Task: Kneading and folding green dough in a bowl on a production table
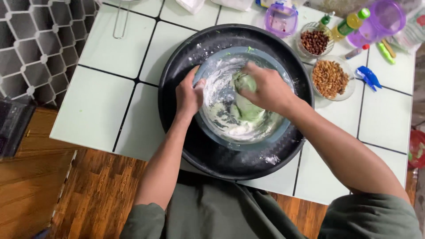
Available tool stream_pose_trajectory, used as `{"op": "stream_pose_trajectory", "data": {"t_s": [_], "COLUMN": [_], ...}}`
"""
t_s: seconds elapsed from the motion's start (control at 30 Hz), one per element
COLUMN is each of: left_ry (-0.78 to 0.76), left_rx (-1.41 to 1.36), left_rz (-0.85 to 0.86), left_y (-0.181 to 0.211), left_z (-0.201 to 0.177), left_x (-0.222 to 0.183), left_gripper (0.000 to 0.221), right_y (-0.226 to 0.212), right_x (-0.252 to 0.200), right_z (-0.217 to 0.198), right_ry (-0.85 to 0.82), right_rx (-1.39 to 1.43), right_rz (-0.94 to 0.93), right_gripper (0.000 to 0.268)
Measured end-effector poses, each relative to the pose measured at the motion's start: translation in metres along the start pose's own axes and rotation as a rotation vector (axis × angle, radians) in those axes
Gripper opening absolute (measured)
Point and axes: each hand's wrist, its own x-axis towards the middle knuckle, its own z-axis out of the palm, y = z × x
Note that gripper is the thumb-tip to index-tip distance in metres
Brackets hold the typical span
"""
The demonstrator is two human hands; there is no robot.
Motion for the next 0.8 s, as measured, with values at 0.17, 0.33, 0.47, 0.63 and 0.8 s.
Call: {"op": "stream_pose_trajectory", "data": {"t_s": [0.17, 0.33, 0.47, 0.63, 0.8], "left_ry": [0.006, 0.007, 0.004, 0.021, 0.015], "left_rx": [0.004, -0.021, 0.007, -0.003, -0.034], "left_rz": [0.032, 0.012, 0.019, -0.028, -0.041], "left_y": [0.006, 0.011, 0.013, 0.021, 0.019], "left_z": [-0.003, -0.003, -0.004, -0.005, -0.002], "left_x": [0.0, -0.009, -0.002, -0.006, -0.007], "left_gripper": [0.043, 0.042, 0.042, 0.041, 0.042], "right_y": [0.019, -0.028, -0.022, -0.008, 0.003], "right_x": [-0.031, -0.033, -0.023, -0.01, 0.013], "right_z": [-0.018, -0.043, -0.007, 0.03, 0.074], "right_ry": [-0.27, -0.458, -0.548, -0.557, -0.529], "right_rx": [-0.115, -0.426, -0.789, -0.696, -0.43], "right_rz": [0.032, -0.166, -0.273, -0.35, -0.247], "right_gripper": [0.054, 0.093, 0.121, 0.1, 0.07]}}
